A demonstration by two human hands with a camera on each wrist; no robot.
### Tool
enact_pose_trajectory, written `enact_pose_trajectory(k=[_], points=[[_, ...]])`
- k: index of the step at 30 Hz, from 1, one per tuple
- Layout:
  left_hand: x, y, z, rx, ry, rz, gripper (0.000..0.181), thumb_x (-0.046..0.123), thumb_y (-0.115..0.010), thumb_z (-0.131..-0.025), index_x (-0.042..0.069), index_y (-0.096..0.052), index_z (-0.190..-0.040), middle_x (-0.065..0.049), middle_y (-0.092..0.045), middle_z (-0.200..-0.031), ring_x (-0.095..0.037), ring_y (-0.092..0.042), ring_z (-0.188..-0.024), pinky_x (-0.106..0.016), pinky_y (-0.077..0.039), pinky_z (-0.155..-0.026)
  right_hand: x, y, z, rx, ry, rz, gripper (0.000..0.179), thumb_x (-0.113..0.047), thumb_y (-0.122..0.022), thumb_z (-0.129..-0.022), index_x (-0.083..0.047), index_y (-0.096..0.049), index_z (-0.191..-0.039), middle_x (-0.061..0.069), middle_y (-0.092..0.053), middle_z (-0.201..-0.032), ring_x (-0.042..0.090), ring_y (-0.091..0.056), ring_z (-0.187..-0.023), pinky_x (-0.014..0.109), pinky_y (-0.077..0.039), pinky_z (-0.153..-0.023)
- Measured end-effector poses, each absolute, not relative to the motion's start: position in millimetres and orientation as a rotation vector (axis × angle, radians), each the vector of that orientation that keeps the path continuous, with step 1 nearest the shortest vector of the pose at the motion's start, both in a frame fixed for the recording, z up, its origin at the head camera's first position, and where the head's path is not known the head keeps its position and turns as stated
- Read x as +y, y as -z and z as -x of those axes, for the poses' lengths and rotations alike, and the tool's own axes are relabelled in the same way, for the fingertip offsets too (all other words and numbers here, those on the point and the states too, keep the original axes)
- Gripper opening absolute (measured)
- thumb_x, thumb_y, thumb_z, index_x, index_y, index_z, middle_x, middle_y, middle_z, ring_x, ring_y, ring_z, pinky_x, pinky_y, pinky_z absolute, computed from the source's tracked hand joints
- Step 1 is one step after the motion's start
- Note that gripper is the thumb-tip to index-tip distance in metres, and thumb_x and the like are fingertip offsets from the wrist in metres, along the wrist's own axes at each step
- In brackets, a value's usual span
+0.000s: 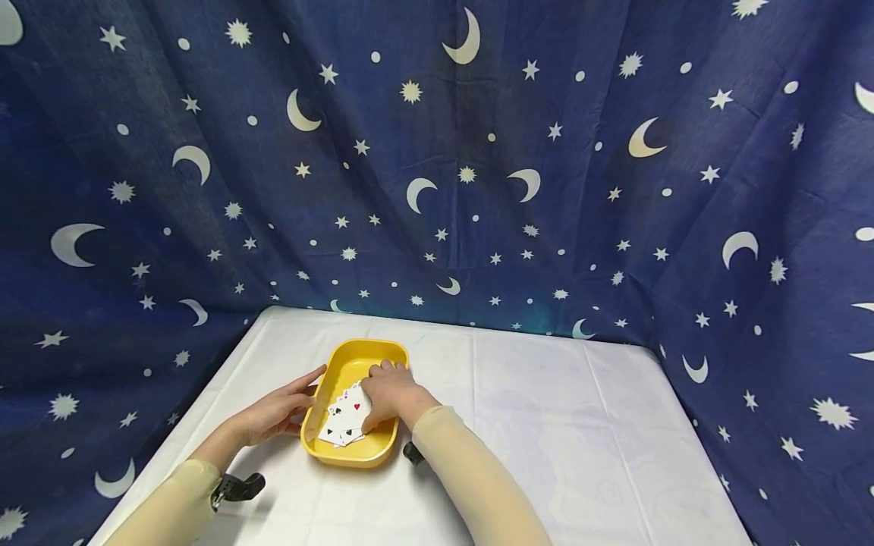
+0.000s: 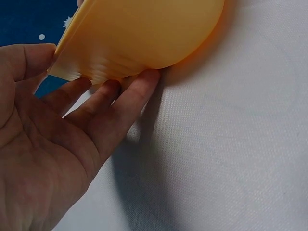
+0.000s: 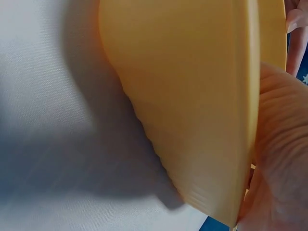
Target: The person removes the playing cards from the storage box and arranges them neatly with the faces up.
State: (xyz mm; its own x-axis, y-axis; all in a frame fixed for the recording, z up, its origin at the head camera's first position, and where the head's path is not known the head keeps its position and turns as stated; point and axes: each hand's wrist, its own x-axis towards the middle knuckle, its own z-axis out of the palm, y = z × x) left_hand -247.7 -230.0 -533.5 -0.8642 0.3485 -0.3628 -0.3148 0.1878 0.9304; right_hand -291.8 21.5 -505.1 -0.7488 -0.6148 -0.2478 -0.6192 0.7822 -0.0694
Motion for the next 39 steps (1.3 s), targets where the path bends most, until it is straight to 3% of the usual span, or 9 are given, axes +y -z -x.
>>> enact_pose_trajectory(k=[27, 33, 39], points=[[-230.4, 532.7, 247.0, 1.963, -1.723, -0.038, 0.070, 0.018, -0.051, -0.104, 0.032, -0.021, -0.165, -0.019, -0.024, -0.166, -0.037, -0.050, -0.134, -0.049, -0.058, -0.089, 19.1, 509.4, 293.9, 2.698, -0.004, 0.900, 0.090, -0.067, -0.084, -0.068, -0.026, -0.060, -0.144, -0.002, -0.055, -0.134, 0.021, -0.042, -0.124, 0.049, -0.027, -0.119], [-228.7, 531.4, 246.5, 1.978, -1.722, -0.031, 0.070, 0.017, -0.051, -0.103, 0.031, -0.021, -0.165, -0.019, -0.027, -0.165, -0.036, -0.053, -0.131, -0.048, -0.058, -0.087, 22.7, 502.1, 293.6, 2.653, 0.012, 0.902, 0.087, -0.050, -0.090, -0.070, -0.029, -0.056, -0.148, -0.004, -0.055, -0.133, 0.021, -0.042, -0.125, 0.047, -0.027, -0.119], [-227.8, 530.8, 246.1, 1.983, -1.723, -0.021, 0.071, 0.017, -0.052, -0.102, 0.031, -0.022, -0.165, -0.019, -0.030, -0.164, -0.035, -0.055, -0.129, -0.049, -0.058, -0.087, 24.6, 497.0, 292.1, 2.631, 0.066, 0.866, 0.084, -0.034, -0.093, -0.070, -0.032, -0.057, -0.146, -0.006, -0.055, -0.129, 0.021, -0.042, -0.122, 0.045, -0.035, -0.114]])
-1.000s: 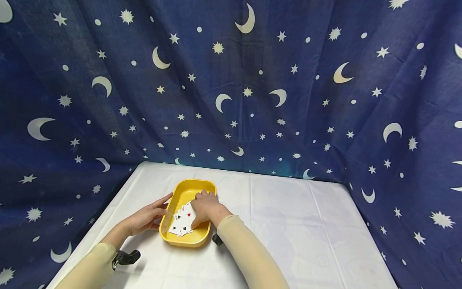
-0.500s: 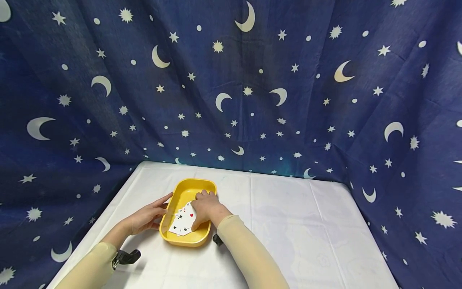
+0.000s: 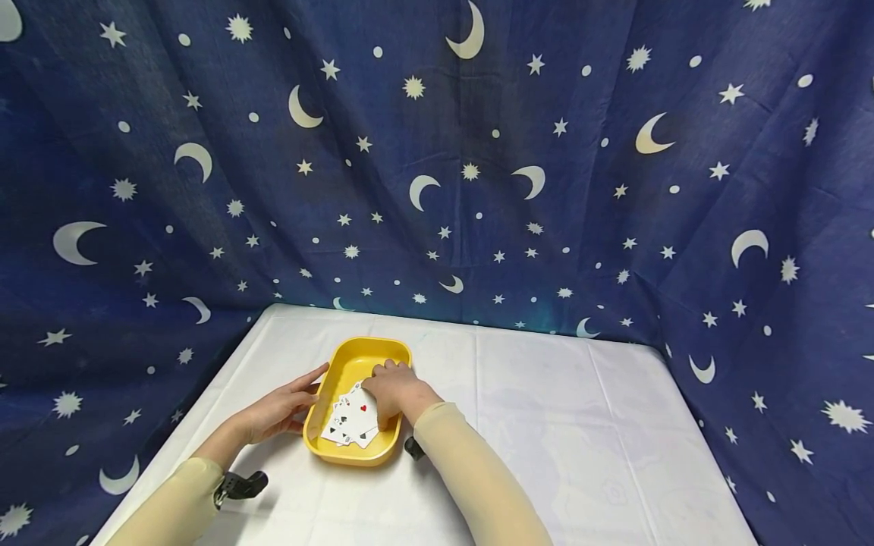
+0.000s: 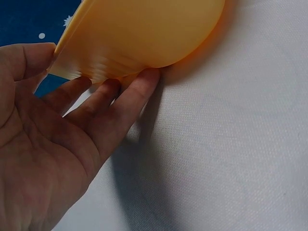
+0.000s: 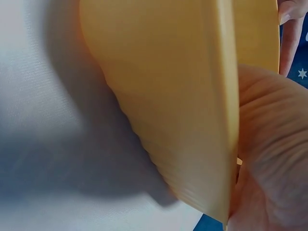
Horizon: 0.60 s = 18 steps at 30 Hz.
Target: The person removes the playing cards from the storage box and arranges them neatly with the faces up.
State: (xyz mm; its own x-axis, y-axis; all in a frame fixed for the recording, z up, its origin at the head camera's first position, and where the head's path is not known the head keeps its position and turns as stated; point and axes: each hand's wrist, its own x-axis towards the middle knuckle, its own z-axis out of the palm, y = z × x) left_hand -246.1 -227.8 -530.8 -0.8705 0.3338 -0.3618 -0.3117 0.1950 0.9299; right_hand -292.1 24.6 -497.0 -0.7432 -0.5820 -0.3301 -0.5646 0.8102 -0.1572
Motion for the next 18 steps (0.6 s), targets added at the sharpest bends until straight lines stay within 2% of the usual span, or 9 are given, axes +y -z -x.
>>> enact_pose_trajectory(k=[2, 10, 18], points=[[-227.9, 530.9, 246.2, 1.981, -1.726, -0.020, 0.070, 0.017, -0.052, -0.102, 0.031, -0.022, -0.165, -0.019, -0.031, -0.164, -0.035, -0.055, -0.129, -0.049, -0.058, -0.088, 24.3, 496.7, 291.6, 2.634, 0.070, 0.859, 0.083, -0.034, -0.093, -0.070, -0.032, -0.058, -0.145, -0.006, -0.056, -0.128, 0.020, -0.042, -0.121, 0.044, -0.036, -0.113], [-227.9, 531.4, 246.5, 1.984, -1.727, -0.029, 0.070, 0.017, -0.051, -0.103, 0.030, -0.021, -0.165, -0.020, -0.029, -0.164, -0.036, -0.054, -0.130, -0.050, -0.057, -0.090, 23.2, 500.4, 292.5, 2.645, 0.074, 0.860, 0.085, -0.037, -0.093, -0.070, -0.031, -0.057, -0.146, -0.006, -0.055, -0.134, 0.020, -0.042, -0.126, 0.045, -0.029, -0.119], [-232.5, 533.5, 245.9, 1.917, -1.762, -0.095, 0.072, 0.012, -0.048, -0.104, 0.027, -0.016, -0.166, -0.023, -0.028, -0.163, -0.036, -0.054, -0.130, -0.049, -0.057, -0.091, 23.6, 504.7, 294.3, 2.665, -0.007, 0.966, 0.078, -0.044, -0.089, -0.071, -0.029, -0.060, -0.142, -0.005, -0.057, -0.129, 0.019, -0.044, -0.120, 0.045, -0.031, -0.117]])
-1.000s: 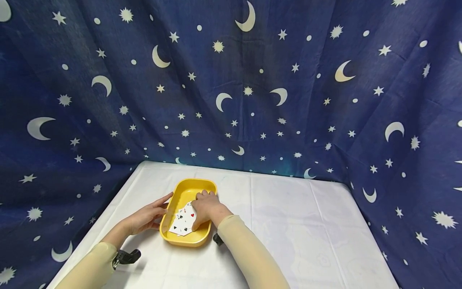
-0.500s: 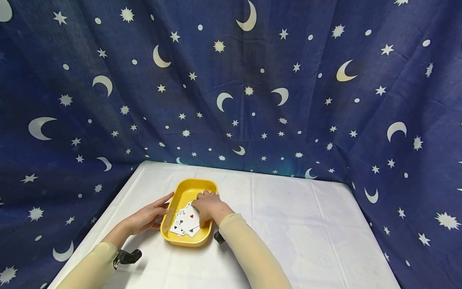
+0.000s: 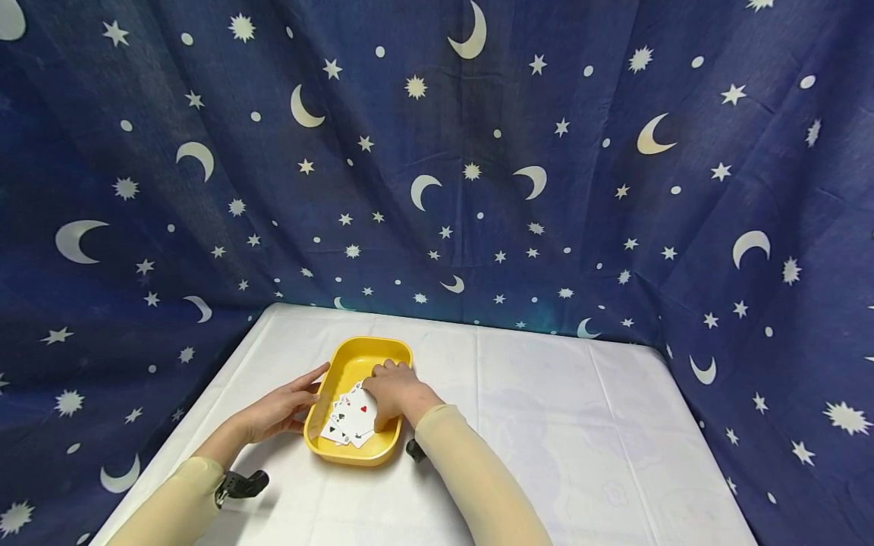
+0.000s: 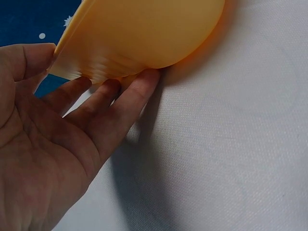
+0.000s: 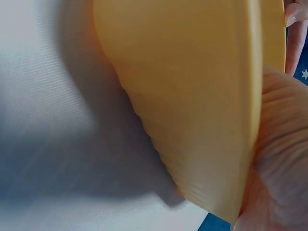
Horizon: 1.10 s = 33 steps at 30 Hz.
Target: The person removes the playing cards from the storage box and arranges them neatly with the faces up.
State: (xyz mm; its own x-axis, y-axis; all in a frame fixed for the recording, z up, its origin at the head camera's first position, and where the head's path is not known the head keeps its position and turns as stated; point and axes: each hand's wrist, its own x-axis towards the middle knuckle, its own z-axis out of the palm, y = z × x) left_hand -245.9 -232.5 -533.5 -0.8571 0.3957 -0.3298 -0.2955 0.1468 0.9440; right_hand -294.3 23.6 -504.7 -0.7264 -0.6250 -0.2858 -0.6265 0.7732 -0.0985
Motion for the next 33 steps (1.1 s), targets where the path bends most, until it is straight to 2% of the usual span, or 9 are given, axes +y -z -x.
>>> enact_pose_trajectory(k=[5, 10, 15, 18, 22, 27, 33], points=[[-232.9, 531.8, 246.6, 1.921, -1.756, -0.115, 0.072, 0.013, -0.048, -0.104, 0.027, -0.015, -0.166, -0.023, -0.027, -0.164, -0.035, -0.053, -0.131, -0.048, -0.056, -0.091, 24.3, 507.6, 295.5, 2.683, -0.008, 0.995, 0.077, -0.054, -0.086, -0.072, -0.023, -0.063, -0.138, -0.003, -0.057, -0.132, 0.019, -0.046, -0.122, 0.045, -0.031, -0.118], [-232.1, 530.9, 247.0, 1.932, -1.741, -0.114, 0.072, 0.013, -0.047, -0.104, 0.027, -0.014, -0.166, -0.023, -0.026, -0.164, -0.037, -0.051, -0.133, -0.048, -0.056, -0.092, 26.7, 510.1, 297.5, 2.709, 0.113, 0.994, 0.073, -0.054, -0.086, -0.071, -0.021, -0.063, -0.132, -0.007, -0.061, -0.126, 0.017, -0.046, -0.115, 0.044, -0.033, -0.116], [-231.6, 530.8, 246.0, 1.931, -1.738, -0.109, 0.072, 0.013, -0.047, -0.104, 0.027, -0.013, -0.166, -0.022, -0.022, -0.166, -0.040, -0.046, -0.137, -0.049, -0.055, -0.093, 30.0, 511.2, 297.8, 2.739, 0.194, 0.973, 0.077, -0.058, -0.087, -0.069, -0.021, -0.063, -0.132, -0.010, -0.062, -0.122, 0.014, -0.045, -0.112, 0.042, -0.033, -0.116], [-231.4, 531.3, 244.9, 1.927, -1.748, -0.099, 0.072, 0.013, -0.047, -0.105, 0.027, -0.013, -0.166, -0.023, -0.021, -0.166, -0.041, -0.045, -0.138, -0.050, -0.055, -0.093, 33.2, 507.7, 296.9, 2.767, 0.196, 0.991, 0.079, -0.060, -0.087, -0.067, -0.020, -0.063, -0.131, -0.009, -0.062, -0.118, 0.014, -0.046, -0.110, 0.039, -0.037, -0.112], [-230.4, 532.3, 244.4, 1.917, -1.768, -0.093, 0.071, 0.011, -0.047, -0.104, 0.027, -0.014, -0.166, -0.024, -0.020, -0.166, -0.040, -0.047, -0.136, -0.050, -0.056, -0.093, 42.7, 498.3, 295.4, 2.810, 0.216, 1.000, 0.083, -0.061, -0.087, -0.067, -0.018, -0.062, -0.134, -0.008, -0.063, -0.120, 0.015, -0.046, -0.112, 0.037, -0.040, -0.107], [-229.4, 531.9, 243.8, 1.922, -1.778, -0.099, 0.073, 0.012, -0.048, -0.104, 0.026, -0.015, -0.166, -0.025, -0.023, -0.165, -0.038, -0.052, -0.132, -0.049, -0.056, -0.091, 61.7, 483.8, 295.2, 2.860, 0.262, 0.966, 0.091, -0.066, -0.085, -0.068, -0.016, -0.060, -0.140, -0.004, -0.062, -0.131, 0.017, -0.046, -0.116, 0.039, -0.040, -0.106], [-229.4, 532.8, 243.6, 1.957, -1.757, -0.084, 0.074, 0.012, -0.050, -0.103, 0.026, -0.016, -0.166, -0.024, -0.027, -0.163, -0.037, -0.053, -0.130, -0.049, -0.057, -0.090, 85.5, 470.7, 296.1, 2.906, 0.270, 0.971, 0.087, -0.065, -0.084, -0.068, -0.017, -0.061, -0.137, -0.001, -0.062, -0.129, 0.019, -0.048, -0.117, 0.042, -0.040, -0.106]])
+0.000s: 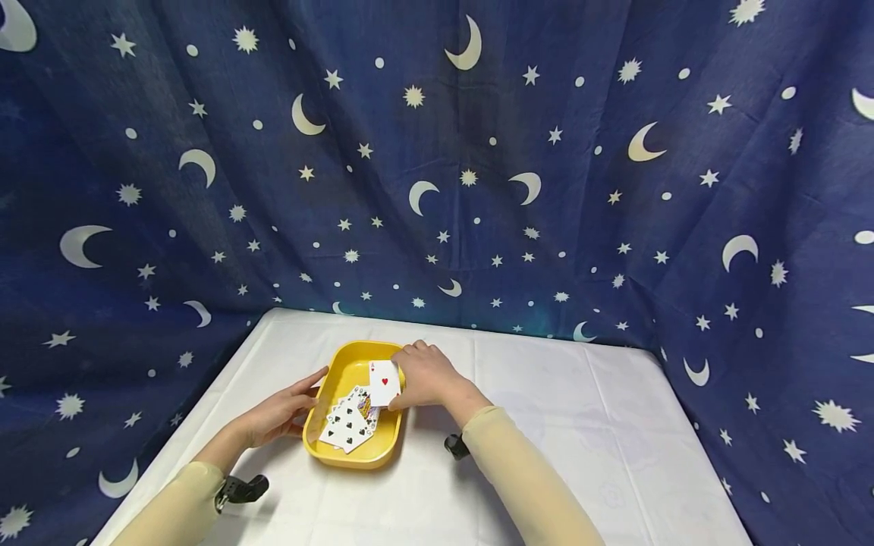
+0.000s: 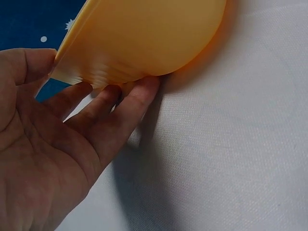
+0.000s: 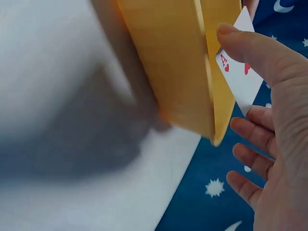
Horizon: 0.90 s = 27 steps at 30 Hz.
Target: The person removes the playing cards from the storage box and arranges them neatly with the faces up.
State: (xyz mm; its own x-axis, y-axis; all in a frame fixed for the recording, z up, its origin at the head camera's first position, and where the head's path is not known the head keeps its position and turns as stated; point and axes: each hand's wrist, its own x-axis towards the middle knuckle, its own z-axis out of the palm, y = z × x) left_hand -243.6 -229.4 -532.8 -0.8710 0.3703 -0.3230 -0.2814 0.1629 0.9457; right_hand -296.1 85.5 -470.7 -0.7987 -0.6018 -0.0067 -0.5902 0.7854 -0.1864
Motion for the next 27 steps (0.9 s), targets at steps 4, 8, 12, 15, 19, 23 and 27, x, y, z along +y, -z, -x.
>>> enact_pose_trajectory(k=[4, 8, 12, 15, 19, 23, 27], points=[[-229.0, 535.3, 244.8, 1.953, -1.762, -0.086, 0.073, 0.012, -0.050, -0.103, 0.027, -0.015, -0.166, -0.023, -0.029, -0.163, -0.036, -0.055, -0.129, -0.050, -0.056, -0.091, 103.2, 463.7, 296.9, 2.935, 0.306, 0.910, 0.088, -0.064, -0.084, -0.069, -0.015, -0.060, -0.139, 0.001, -0.061, -0.135, 0.023, -0.047, -0.126, 0.046, -0.037, -0.111], [-228.3, 537.4, 245.8, 1.955, -1.767, -0.082, 0.073, 0.013, -0.050, -0.103, 0.028, -0.016, -0.166, -0.022, -0.030, -0.163, -0.034, -0.057, -0.126, -0.050, -0.056, -0.091, 124.7, 458.8, 301.0, 2.976, 0.347, 0.829, 0.089, -0.062, -0.085, -0.069, -0.014, -0.059, -0.140, 0.004, -0.060, -0.138, 0.027, -0.046, -0.132, 0.049, -0.033, -0.114], [-227.5, 538.0, 245.2, 1.969, -1.765, -0.064, 0.073, 0.013, -0.050, -0.102, 0.027, -0.017, -0.166, -0.024, -0.031, -0.162, -0.034, -0.059, -0.123, -0.051, -0.056, -0.090, 147.3, 457.6, 306.7, 3.010, 0.387, 0.771, 0.087, -0.057, -0.086, -0.069, -0.012, -0.060, -0.139, 0.008, -0.060, -0.140, 0.037, -0.042, -0.139, 0.054, -0.028, -0.117], [-227.0, 537.4, 244.3, 1.979, -1.762, -0.054, 0.073, 0.012, -0.050, -0.102, 0.026, -0.018, -0.166, -0.024, -0.031, -0.161, -0.034, -0.059, -0.123, -0.051, -0.057, -0.090, 163.2, 459.5, 310.1, 3.027, 0.390, 0.744, 0.087, -0.056, -0.086, -0.069, -0.010, -0.061, -0.137, 0.009, -0.060, -0.139, 0.039, -0.045, -0.137, 0.055, -0.030, -0.116], [-226.2, 536.3, 244.3, 1.997, -1.752, -0.043, 0.073, 0.012, -0.051, -0.101, 0.027, -0.020, -0.166, -0.023, -0.032, -0.162, -0.034, -0.058, -0.124, -0.050, -0.057, -0.090, 181.3, 465.9, 313.0, 3.042, 0.343, 0.723, 0.087, -0.057, -0.086, -0.069, -0.008, -0.062, -0.137, 0.010, -0.063, -0.135, 0.033, -0.052, -0.124, 0.053, -0.039, -0.108], [-225.9, 535.6, 244.7, 2.001, -1.750, -0.040, 0.073, 0.013, -0.052, -0.101, 0.029, -0.020, -0.165, -0.022, -0.032, -0.162, -0.034, -0.058, -0.125, -0.050, -0.057, -0.090, 193.0, 475.3, 314.7, 3.038, 0.297, 0.678, 0.087, -0.056, -0.087, -0.071, -0.006, -0.061, -0.137, 0.011, -0.064, -0.132, 0.033, -0.053, -0.121, 0.053, -0.042, -0.105], [-226.0, 535.2, 244.7, 1.997, -1.753, -0.048, 0.073, 0.013, -0.052, -0.101, 0.030, -0.021, -0.165, -0.022, -0.029, -0.163, -0.035, -0.057, -0.126, -0.052, -0.056, -0.091, 199.4, 485.5, 314.3, 3.000, 0.298, 0.621, 0.087, -0.053, -0.088, -0.070, -0.003, -0.061, -0.136, 0.013, -0.065, -0.128, 0.033, -0.054, -0.117, 0.054, -0.043, -0.103]])
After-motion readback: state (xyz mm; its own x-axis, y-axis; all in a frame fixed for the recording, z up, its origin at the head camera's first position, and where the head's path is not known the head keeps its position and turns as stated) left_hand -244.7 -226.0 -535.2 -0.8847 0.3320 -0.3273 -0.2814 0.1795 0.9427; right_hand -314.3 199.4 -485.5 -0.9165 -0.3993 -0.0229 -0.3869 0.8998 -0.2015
